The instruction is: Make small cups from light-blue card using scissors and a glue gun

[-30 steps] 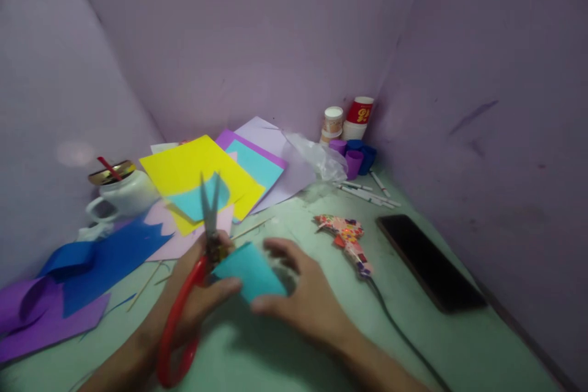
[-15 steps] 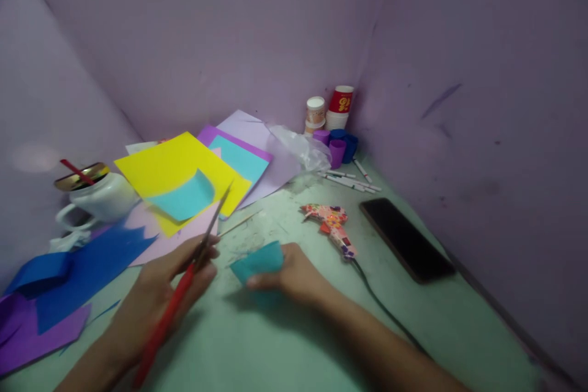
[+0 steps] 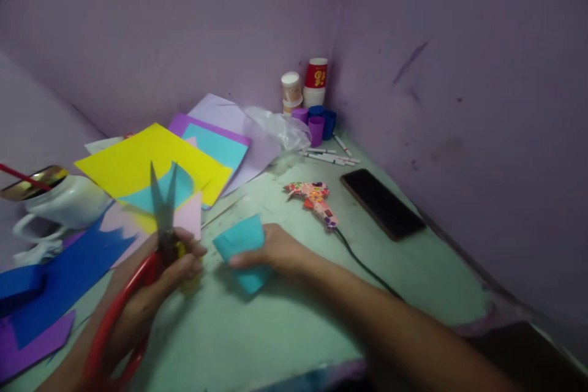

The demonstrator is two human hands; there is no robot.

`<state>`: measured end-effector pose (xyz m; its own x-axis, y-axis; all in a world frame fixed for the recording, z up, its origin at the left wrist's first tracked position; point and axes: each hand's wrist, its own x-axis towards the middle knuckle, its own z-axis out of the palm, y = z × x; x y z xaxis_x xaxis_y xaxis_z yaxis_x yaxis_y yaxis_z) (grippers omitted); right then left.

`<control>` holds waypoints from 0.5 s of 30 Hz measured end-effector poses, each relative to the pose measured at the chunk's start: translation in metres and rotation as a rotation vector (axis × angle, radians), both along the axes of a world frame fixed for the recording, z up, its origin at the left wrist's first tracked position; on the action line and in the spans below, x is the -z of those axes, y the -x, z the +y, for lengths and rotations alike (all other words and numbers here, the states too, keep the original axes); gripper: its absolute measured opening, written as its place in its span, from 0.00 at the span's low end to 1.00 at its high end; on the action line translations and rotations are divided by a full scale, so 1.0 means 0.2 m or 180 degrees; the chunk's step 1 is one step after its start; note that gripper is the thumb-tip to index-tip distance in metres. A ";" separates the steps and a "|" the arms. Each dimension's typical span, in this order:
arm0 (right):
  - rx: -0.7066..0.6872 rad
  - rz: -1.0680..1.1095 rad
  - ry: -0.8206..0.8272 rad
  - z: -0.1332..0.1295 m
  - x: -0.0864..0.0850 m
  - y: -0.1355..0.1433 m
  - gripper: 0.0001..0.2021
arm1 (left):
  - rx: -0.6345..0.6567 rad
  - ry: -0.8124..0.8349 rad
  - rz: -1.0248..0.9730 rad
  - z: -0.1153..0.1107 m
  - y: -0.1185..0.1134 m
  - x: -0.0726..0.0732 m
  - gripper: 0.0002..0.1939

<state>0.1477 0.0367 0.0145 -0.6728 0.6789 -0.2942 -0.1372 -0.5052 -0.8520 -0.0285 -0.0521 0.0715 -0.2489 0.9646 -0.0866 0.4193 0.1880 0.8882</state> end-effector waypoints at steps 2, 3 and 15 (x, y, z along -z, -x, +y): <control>-0.0214 0.0087 -0.0047 -0.02 0.01 0.01 0.16 | 0.0055 -0.0058 -0.0340 0.03 -0.06 0.00 0.18; -0.0312 0.0113 -0.0073 -0.02 0.01 0.01 0.17 | 0.0093 -0.0103 -0.0357 0.04 -0.09 0.00 0.18; -0.0021 0.0251 -0.0154 -0.01 0.04 0.00 0.14 | 0.0186 -0.0544 0.0746 0.04 -0.08 0.04 0.12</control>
